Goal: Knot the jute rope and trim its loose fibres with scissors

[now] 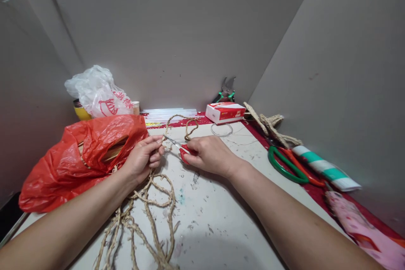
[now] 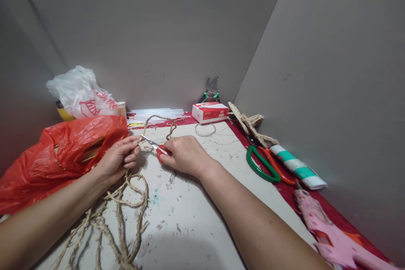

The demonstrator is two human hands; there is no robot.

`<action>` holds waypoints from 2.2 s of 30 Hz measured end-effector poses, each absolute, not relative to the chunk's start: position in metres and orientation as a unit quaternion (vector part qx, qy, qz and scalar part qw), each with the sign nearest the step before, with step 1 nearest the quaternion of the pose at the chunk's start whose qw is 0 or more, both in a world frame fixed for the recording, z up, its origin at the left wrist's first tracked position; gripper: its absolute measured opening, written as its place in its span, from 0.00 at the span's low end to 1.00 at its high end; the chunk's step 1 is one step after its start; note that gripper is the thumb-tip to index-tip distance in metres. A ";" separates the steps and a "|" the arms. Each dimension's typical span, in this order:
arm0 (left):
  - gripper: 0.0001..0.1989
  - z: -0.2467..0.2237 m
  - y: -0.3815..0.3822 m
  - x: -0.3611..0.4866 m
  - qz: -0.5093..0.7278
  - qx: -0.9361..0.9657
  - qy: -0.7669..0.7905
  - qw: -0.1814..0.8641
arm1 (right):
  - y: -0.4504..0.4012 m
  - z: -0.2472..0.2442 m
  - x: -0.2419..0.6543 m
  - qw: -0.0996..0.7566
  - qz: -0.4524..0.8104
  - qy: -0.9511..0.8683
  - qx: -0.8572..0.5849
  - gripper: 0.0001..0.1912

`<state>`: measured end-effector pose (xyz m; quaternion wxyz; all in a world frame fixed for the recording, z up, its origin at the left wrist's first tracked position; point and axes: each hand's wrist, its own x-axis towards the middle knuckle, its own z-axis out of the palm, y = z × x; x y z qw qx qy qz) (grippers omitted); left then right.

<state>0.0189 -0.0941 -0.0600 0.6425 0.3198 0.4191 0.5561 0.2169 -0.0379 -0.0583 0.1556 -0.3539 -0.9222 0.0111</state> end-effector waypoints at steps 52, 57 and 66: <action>0.13 -0.064 -0.089 0.019 0.626 0.312 0.452 0.554 | -0.038 -0.062 0.218 0.212 0.056 -0.914 -0.341 0.14; 0.13 -0.065 -0.091 0.022 0.627 0.343 0.464 0.523 | -0.039 -0.062 0.216 0.196 0.120 -0.902 -0.365 0.14; 0.15 -0.065 -0.094 0.023 0.598 0.362 0.462 0.545 | -0.035 -0.066 0.214 0.233 0.194 -0.871 -0.386 0.17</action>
